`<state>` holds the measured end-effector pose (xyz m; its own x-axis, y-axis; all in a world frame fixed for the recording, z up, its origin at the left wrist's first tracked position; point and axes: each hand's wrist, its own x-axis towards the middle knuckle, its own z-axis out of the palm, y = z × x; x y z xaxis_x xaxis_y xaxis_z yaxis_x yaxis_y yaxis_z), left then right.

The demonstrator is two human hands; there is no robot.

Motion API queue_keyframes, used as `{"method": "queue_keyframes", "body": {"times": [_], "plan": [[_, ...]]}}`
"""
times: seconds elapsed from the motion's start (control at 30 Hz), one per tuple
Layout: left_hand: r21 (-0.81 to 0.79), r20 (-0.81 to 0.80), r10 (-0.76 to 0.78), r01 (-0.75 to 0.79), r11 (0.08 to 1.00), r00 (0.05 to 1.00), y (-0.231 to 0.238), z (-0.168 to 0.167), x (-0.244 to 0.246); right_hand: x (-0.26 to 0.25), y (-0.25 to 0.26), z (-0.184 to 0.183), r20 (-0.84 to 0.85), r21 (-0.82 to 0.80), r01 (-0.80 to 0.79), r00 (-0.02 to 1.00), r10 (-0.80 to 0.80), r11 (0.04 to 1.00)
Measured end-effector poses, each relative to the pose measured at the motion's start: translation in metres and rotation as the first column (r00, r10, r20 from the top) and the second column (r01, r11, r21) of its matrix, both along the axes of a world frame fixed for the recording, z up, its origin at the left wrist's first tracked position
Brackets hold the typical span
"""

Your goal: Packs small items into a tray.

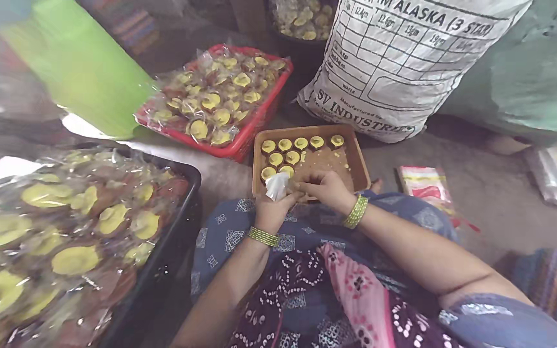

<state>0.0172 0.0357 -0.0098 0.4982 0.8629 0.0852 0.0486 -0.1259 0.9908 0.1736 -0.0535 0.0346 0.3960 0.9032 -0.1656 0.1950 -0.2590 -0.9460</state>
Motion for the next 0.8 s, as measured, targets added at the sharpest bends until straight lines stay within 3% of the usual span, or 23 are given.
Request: {"method": "queue_keyframes", "body": {"times": [0.17,0.27,0.37,0.5,0.6,0.7,0.8], "plan": [[-0.075,-0.020,0.043,-0.045,0.996,0.999,0.010,0.000,0.000,0.026,0.004,0.015,0.024,-0.023,-0.021,0.999,0.022,1.000],[0.012,-0.085,0.032,-0.031,0.999,0.996,0.006,0.002,0.000,0.020,0.006,0.007,0.044,-0.017,-0.174,0.984,0.175,0.985],[0.081,-0.180,0.022,-0.008,0.997,0.983,0.003,0.004,0.001,0.007,0.009,-0.001,0.022,-0.042,-0.200,0.979,0.201,0.979],[-0.065,-0.036,0.001,-0.003,0.998,0.999,0.011,0.002,0.001,0.027,0.012,0.013,0.005,-0.127,-0.154,0.988,0.156,0.980],[-0.213,-0.013,0.063,-0.064,0.975,0.998,0.019,0.002,0.004,0.063,0.021,0.019,0.010,-0.278,-0.253,0.964,0.266,0.927],[-0.291,-0.008,0.130,-0.126,0.948,0.992,0.022,0.005,0.007,0.104,0.042,0.010,0.168,-0.515,-0.272,0.898,0.407,0.813],[-0.338,-0.042,0.096,-0.105,0.935,0.994,0.022,0.004,0.008,0.155,0.064,-0.026,0.472,-0.669,-0.003,0.772,0.427,0.744]]}}
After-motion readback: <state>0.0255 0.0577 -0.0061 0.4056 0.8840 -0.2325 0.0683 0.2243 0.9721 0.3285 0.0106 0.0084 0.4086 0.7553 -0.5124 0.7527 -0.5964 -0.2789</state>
